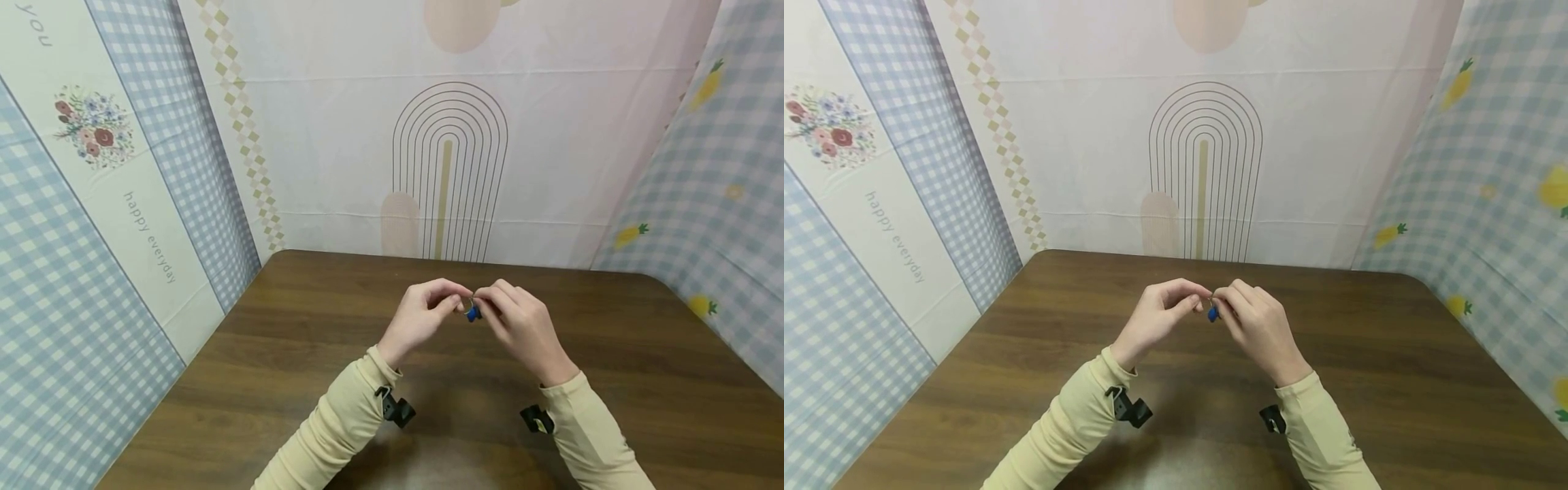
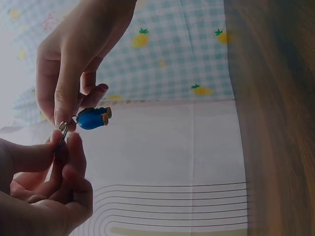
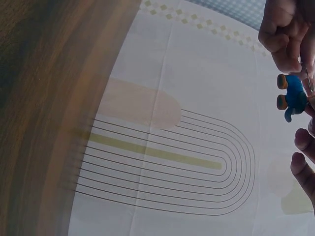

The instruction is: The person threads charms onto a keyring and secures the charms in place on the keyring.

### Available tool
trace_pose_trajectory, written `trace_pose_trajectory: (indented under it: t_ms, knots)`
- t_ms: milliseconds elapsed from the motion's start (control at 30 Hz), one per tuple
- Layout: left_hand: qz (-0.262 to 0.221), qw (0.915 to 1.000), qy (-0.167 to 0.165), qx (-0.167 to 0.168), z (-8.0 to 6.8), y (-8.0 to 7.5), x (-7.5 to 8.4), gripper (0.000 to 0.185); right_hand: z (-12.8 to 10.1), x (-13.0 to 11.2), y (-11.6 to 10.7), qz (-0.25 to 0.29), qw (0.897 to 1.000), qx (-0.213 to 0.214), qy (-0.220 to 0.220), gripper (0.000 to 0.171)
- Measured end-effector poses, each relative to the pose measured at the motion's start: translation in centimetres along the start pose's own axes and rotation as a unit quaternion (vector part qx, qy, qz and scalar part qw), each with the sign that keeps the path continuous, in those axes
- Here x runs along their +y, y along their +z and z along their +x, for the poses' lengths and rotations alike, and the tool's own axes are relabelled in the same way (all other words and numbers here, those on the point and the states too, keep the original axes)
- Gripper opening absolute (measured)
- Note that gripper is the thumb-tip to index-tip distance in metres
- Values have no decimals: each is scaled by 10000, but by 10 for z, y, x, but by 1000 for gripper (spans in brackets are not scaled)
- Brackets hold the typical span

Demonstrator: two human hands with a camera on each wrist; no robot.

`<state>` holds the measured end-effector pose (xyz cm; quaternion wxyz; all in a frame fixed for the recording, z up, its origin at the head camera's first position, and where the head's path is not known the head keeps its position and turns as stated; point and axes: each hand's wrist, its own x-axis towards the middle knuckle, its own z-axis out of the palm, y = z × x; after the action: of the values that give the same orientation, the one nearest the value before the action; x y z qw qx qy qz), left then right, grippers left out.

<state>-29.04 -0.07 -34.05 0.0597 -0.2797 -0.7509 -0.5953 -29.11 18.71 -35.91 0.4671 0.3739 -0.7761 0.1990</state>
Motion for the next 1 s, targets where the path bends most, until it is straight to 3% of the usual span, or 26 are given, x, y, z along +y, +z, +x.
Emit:
trace_pose_trajectory:
  t_ms: [200,333,433,533,800,867,1000]
  knots:
    - [-83,9998,-186,52,-5,-1,3,20,-1,-5,1,6,9999,118,-31,28]
    - [-128,9994,-285,169,-7,-3,4,24,0,-10,0,-62,10000,54,-1,5]
    - [-185,9993,-284,186,-9,-5,4,24,0,-13,1,-99,9999,94,-27,19]
    - [-220,9992,-284,165,-10,-6,5,23,-1,-15,1,-120,9999,104,-13,22]
    - [80,9997,-163,-162,-11,-6,4,20,-3,-15,1,-153,9999,-28,49,15]
    - [147,9996,-184,-143,-10,-6,4,20,-2,-14,2,-162,9999,33,17,18]
    - [243,9993,-271,6,-8,-5,2,19,-2,-10,1,-95,9999,62,51,7]
